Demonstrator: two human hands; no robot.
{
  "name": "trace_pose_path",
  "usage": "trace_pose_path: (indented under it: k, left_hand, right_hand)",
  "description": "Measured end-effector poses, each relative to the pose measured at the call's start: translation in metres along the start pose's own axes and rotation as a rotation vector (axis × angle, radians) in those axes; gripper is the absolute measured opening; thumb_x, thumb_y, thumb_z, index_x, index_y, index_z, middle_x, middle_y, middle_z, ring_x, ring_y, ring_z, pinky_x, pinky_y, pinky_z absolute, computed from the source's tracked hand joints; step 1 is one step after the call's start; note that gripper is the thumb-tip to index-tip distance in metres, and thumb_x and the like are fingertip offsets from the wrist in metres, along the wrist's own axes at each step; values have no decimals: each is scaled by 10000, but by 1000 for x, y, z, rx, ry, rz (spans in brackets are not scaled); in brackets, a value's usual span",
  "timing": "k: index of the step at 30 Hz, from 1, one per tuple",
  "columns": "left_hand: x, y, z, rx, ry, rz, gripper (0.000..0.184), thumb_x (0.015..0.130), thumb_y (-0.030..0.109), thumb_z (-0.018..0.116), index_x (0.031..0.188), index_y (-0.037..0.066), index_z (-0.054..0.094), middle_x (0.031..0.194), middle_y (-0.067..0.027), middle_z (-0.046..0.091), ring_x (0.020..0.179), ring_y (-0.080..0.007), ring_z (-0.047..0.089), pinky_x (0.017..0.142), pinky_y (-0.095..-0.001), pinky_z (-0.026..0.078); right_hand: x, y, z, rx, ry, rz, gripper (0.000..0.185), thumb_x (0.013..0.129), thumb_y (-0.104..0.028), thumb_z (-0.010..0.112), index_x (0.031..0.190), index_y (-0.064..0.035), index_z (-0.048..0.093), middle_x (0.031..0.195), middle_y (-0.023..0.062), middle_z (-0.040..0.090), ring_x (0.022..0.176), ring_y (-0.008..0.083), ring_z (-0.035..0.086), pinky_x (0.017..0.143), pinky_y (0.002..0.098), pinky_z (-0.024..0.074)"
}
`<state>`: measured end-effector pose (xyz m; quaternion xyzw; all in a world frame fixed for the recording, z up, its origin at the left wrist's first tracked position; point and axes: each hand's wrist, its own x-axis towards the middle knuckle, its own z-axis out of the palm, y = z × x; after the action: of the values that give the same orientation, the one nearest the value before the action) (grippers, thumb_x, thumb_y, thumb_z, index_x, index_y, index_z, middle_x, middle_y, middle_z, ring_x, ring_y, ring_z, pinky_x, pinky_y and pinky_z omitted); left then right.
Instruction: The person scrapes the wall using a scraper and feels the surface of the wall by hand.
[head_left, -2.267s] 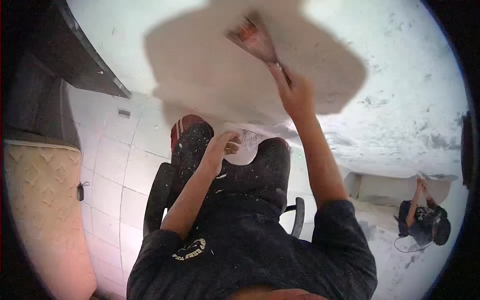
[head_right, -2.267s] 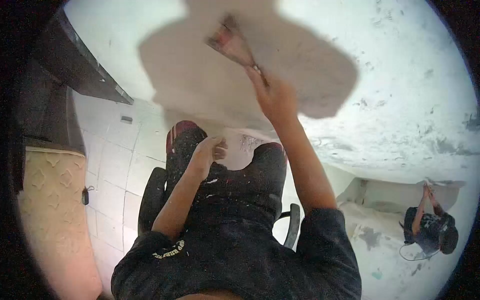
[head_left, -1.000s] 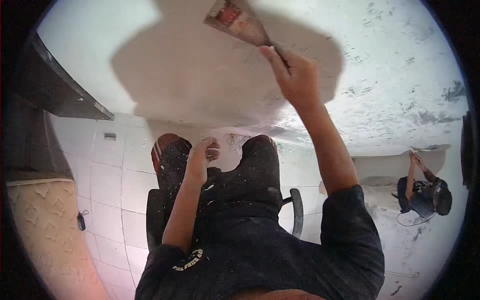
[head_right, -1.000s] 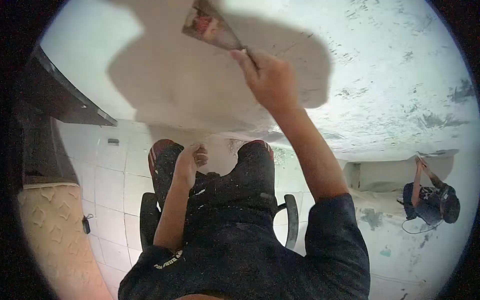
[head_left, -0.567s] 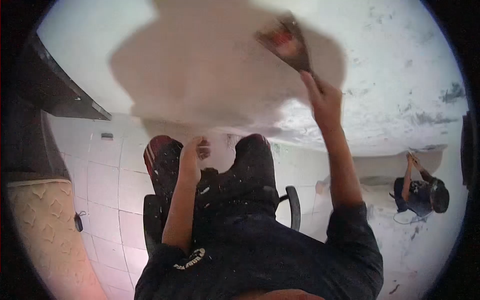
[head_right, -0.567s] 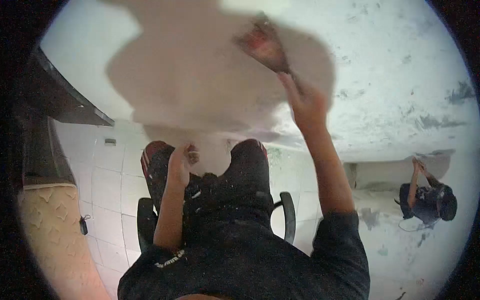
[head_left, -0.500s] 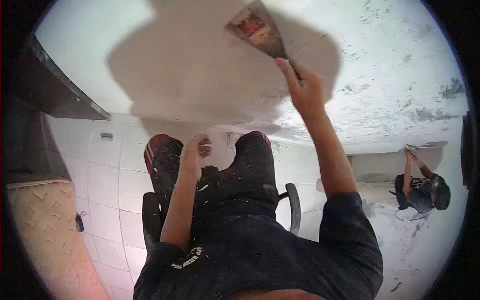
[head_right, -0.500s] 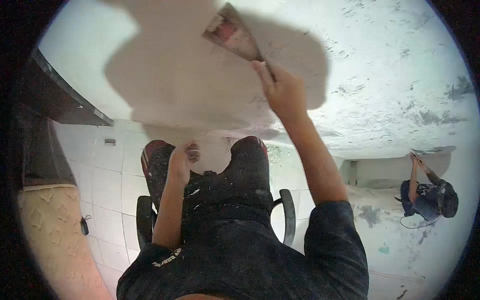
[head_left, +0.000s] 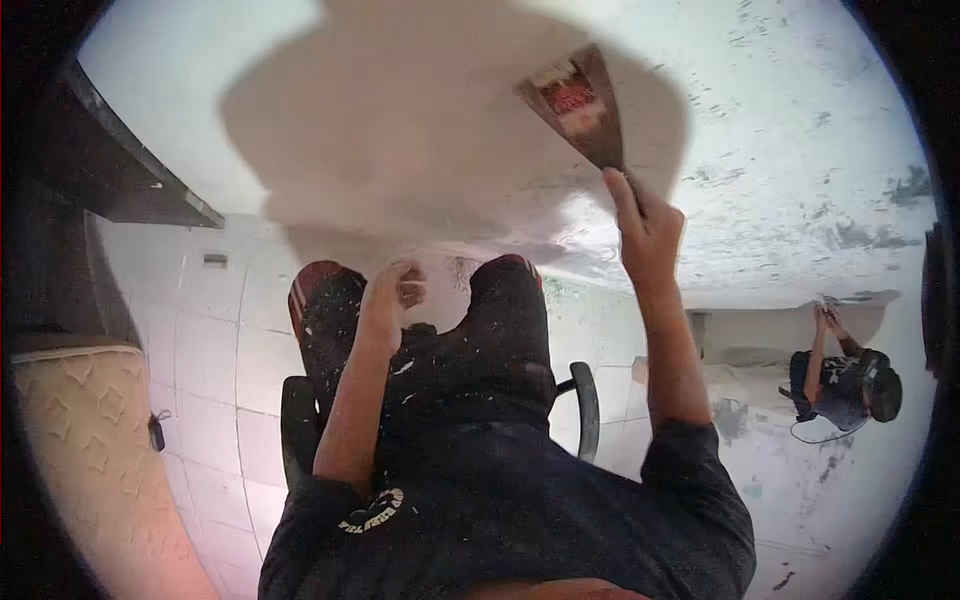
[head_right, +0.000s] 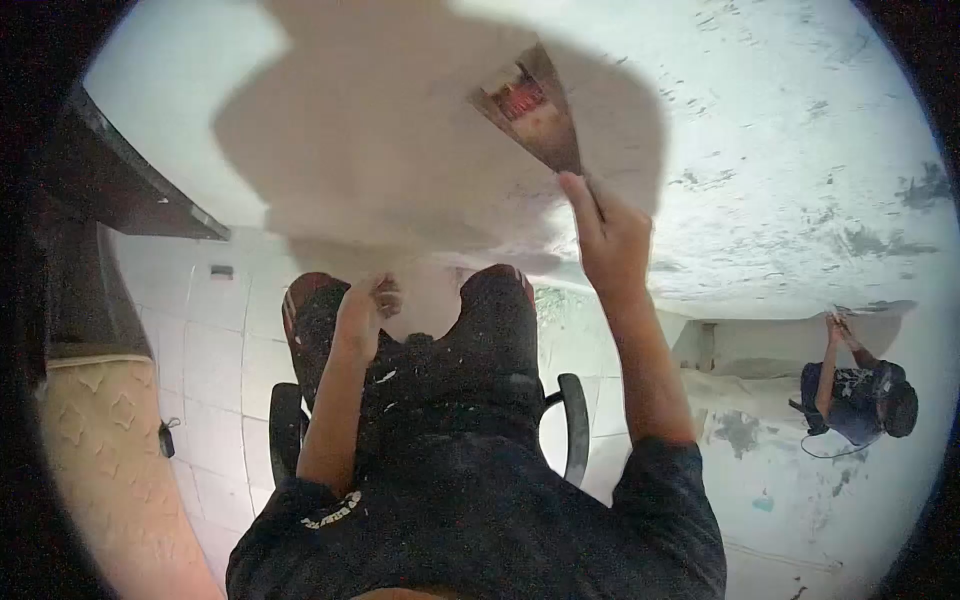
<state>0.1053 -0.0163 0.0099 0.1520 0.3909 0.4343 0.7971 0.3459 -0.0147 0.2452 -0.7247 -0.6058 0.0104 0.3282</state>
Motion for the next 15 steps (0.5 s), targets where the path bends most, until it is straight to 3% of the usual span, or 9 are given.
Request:
trace_pose_path:
  k: [3, 4, 6, 8, 11, 12, 14, 15]
  left_hand:
    - [-1, 5, 3, 27, -22, 6, 274, 899, 289, 534, 1004, 44, 599, 893, -52, 604, 776, -152, 564, 740, -292, 455]
    - [-2, 5, 5, 56, -19, -12, 279, 899, 290, 530, 1010, 44, 598, 897, -50, 604, 778, -151, 564, 745, -291, 455]
    - [-5, 0, 2, 76, 4, -21, 284, 899, 293, 531, 1017, 42, 596, 900, -53, 604, 781, -151, 563, 746, -292, 454]
    - [-7, -3, 6, 93, 25, -3, 289, 900, 295, 533, 1024, 41, 594, 903, -55, 604, 784, -151, 563, 747, -292, 454]
    - [-14, 0, 4, 83, -53, -33, 290, 895, 292, 545, 1031, 41, 594, 895, -59, 602, 783, -153, 562, 751, -298, 454]
    - [-16, 1, 3, 51, -21, -22, 285, 894, 292, 547, 1024, 42, 594, 891, -58, 600, 778, -152, 561, 750, -298, 453]
    - [-15, 0, 3, 2, 13, 7, 281, 892, 291, 549, 1018, 43, 593, 887, -58, 598, 774, -152, 560, 749, -299, 452]
    - [-13, -2, 0, -21, 31, 16, 264, 898, 282, 544, 997, 41, 588, 885, -62, 599, 773, -164, 564, 747, -312, 452]
  right_hand:
    - [-11, 13, -14, 62, 35, -49, 239, 896, -183, 634, 1030, 9, 681, 815, 156, 702, 704, 114, 653, 632, 271, 492]
    - [8, 10, -6, 24, 81, -204, 272, 916, -234, 604, 1045, -7, 678, 768, 181, 676, 688, 114, 652, 608, 290, 489]
    - [47, -3, 27, 28, -4, -195, 315, 924, -299, 593, 1039, -20, 684, 673, 145, 653, 550, 164, 596, 549, 317, 456]
    - [62, -44, 55, -247, -107, -260, 357, 923, -360, 573, 1013, -33, 684, 699, 181, 626, 587, 245, 617, 577, 327, 460]
    - [41, -55, 58, -70, -133, -254, 364, 916, -373, 578, 968, -30, 686, 689, 196, 606, 618, 314, 604, 592, 342, 463]
    - [31, -44, 49, -87, -143, -183, 330, 916, -322, 598, 989, -11, 681, 704, 179, 632, 630, 234, 626, 607, 318, 470]
    - [9, -4, 27, 13, -53, -146, 320, 910, -327, 594, 986, -26, 675, 717, 213, 621, 611, 330, 621, 584, 381, 472]
    - [-1, 11, 15, 13, 35, -188, 284, 904, -257, 619, 1000, 6, 666, 731, 189, 645, 600, 211, 613, 600, 331, 470]
